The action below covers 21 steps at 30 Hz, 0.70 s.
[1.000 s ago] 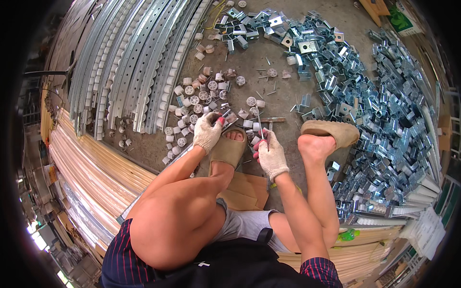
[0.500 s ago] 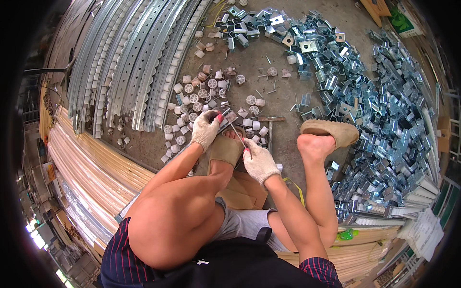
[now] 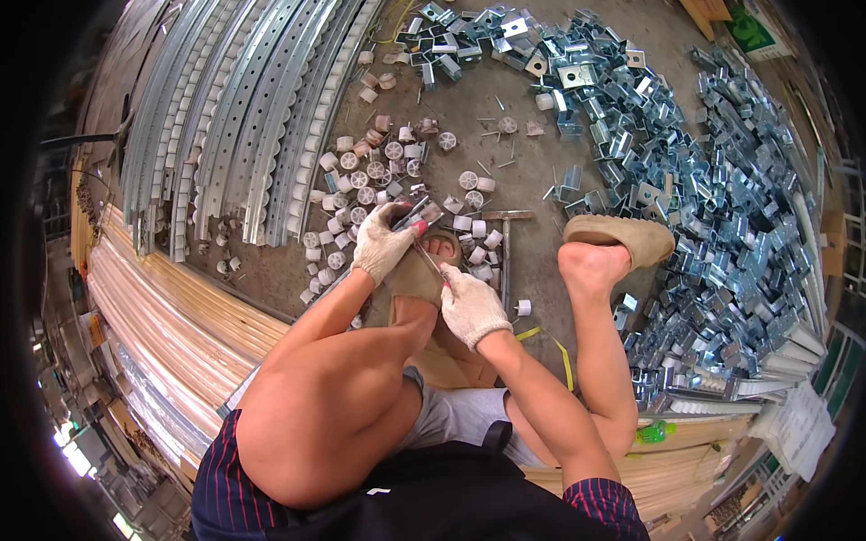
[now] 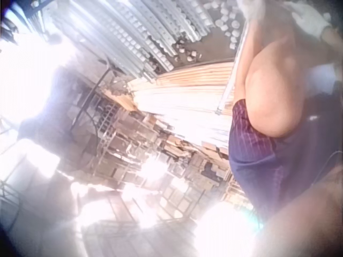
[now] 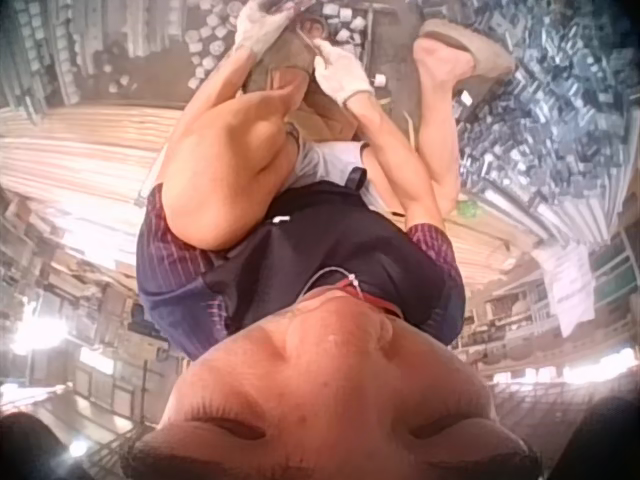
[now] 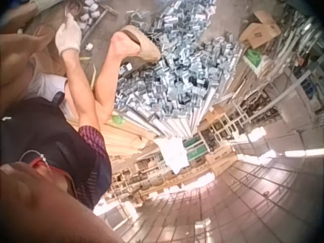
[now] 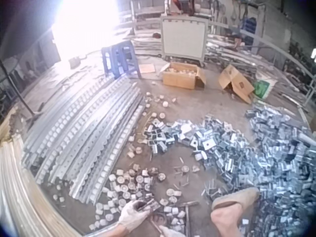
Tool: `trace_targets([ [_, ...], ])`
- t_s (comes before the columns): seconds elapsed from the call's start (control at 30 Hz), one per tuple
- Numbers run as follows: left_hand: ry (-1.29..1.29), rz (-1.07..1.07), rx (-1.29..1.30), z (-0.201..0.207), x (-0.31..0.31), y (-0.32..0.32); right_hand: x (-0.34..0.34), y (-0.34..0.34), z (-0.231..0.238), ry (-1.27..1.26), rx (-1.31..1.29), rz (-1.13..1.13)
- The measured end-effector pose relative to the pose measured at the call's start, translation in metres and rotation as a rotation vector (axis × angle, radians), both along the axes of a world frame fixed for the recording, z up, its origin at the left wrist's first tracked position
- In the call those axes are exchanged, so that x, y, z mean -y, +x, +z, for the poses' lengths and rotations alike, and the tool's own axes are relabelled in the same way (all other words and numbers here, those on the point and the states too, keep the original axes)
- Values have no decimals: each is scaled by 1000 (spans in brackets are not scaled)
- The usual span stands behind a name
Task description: The person assembles metal brackets by hand, placing a white plastic component into a metal bracket and using a small tool to secure it. The person then places the assembled piece onto a long metal channel.
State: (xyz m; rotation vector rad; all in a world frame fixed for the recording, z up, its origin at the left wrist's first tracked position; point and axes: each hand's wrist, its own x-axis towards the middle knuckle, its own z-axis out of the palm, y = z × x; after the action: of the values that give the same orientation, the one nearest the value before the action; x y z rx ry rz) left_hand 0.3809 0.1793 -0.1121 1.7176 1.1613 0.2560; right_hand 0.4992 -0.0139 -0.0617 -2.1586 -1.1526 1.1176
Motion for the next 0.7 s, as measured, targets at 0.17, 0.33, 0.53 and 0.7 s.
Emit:
trace_targets([
  [0.17,-139,102,-38,-8,-10,4,-2,-8,1,0,-2,-11],
  [0.33,-12,145,-106,-13,-8,7,4,-4,8,28,-16,-102],
  [0.53,66,30,-54,-4,-9,-4,-1,3,6,-11,104,-29],
  [0.7,302,-64,65,-3,10,-23,-9,7,15,-108,124,17],
])
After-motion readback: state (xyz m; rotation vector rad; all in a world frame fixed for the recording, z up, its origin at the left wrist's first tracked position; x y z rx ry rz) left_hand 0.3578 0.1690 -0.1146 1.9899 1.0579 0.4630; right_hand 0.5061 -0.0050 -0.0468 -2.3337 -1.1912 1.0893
